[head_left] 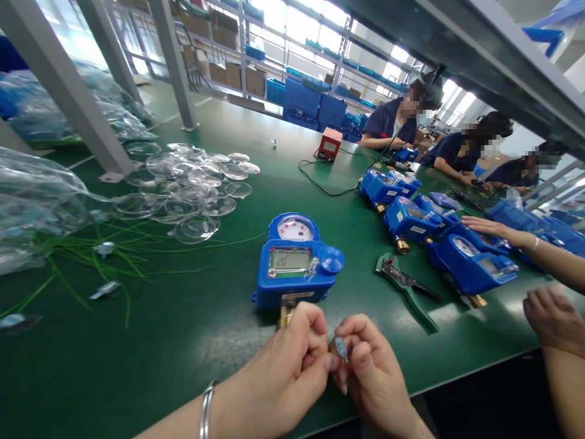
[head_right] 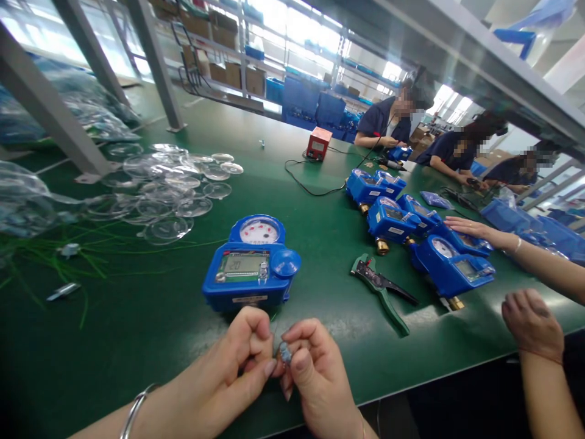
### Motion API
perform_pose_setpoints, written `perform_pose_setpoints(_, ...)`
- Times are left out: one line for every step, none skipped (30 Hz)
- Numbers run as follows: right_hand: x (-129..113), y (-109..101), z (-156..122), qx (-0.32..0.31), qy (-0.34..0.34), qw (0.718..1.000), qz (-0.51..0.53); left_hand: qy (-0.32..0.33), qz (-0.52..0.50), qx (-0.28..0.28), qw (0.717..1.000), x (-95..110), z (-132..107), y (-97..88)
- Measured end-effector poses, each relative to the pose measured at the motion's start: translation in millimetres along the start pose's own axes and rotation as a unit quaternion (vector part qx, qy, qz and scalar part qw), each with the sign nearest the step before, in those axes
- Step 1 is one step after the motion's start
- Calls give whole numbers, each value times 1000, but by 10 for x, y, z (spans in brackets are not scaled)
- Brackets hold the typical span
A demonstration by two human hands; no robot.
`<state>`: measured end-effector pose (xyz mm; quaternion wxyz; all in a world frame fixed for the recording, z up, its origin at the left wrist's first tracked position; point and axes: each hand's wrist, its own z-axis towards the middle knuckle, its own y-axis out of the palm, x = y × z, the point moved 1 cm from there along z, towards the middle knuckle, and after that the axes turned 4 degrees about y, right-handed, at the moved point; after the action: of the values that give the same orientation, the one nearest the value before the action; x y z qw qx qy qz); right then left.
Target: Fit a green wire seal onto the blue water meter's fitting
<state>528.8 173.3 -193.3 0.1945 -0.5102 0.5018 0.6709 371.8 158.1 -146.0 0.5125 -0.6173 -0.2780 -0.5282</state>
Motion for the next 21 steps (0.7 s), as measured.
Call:
perform_pose_setpoints(-4, 2, 2, 0, 0, 1000, -4, -1, -3, 5, 1000, -2, 1, -9)
perform_pose_setpoints(-8, 5, 3, 1, -2, 1000, -8, -1, -5, 9, 1000, -3, 2, -16)
perform_pose_setpoints(-13, 9, 4, 1, -5, 1000, -14, -1, -8, 11, 1000, -3, 2, -19)
perform_pose_setpoints(-19, 14, 5, 2, -7, 1000, -22, -1, -11, 10, 1000, -2, 1, -19)
perform_pose_setpoints(-24, 19, 5, 2, -9, 1000, -29, -2, -16, 9, 1000, -1, 1, -16)
perform_pose_setpoints(-30, 24, 4, 2, -12, 999, -36, -3, -20, 8, 1000, 1, 0, -11)
perform_pose_setpoints(-35, 28, 4, 4, -14, 999, -42, -2, -23, 7, 1000, 3, 0, -6)
perform_pose_setpoints(-39, 31, 3, 5, -16, 999, -49, 2, -24, 5, 1000, 6, 1, -1)
perform_pose_setpoints(-41, 34, 1, 9, -19, 998, -55, 10, -21, 4, 1000, 10, 3, 1)
perform_pose_setpoints(-42, 36, -1, 13, -23, 998, -62, 20, -14, 2, 1000, 13, 5, 1)
perform_pose_setpoints(-42, 38, -2, 17, -29, 997, -70, 31, -6, -3, 1000, 16, 7, -1)
perform_pose_setpoints(-39, 40, -3, 22, -35, 996, -76, 40, 2, -9, 999, 16, 8, -5)
perform_pose_setpoints(-35, 43, -4, 25, -40, 996, -82, 46, 9, -12, 999, 14, 7, -10)
perform_pose_setpoints(-30, 46, -3, 25, -44, 995, -86, 49, 13, -13, 999, 9, 4, -14)
perform_pose_setpoints(-25, 49, -2, 25, -49, 995, -89, 55, 15, -13, 998, 3, -1, -17)
perform_pose_setpoints(-22, 53, 0, 25, -54, 994, -93, 63, 17, -7, 998, -6, -9, -17)
perform_pose_setpoints(-21, 55, 2, 25, -60, 993, -99, 72, 21, 2, 997, -16, -18, -14)
perform_pose_setpoints(-22, 58, 5, 28, -67, 991, -108, 83, 29, 10, 996, -28, -29, -8)
perform_pose_setpoints(-25, 59, 7, 32, -74, 990, -117, 93, 42, 19, 995, -40, -41, 0)
perform_pose_setpoints(-30, 61, 9, 35, -78, 989, -124, 104, 58, 27, 993, -52, -53, 11)
perform_pose_setpoints(-34, 62, 9, 39, -79, 988, -128, 113, 74, 35, 990, -64, -64, 22)
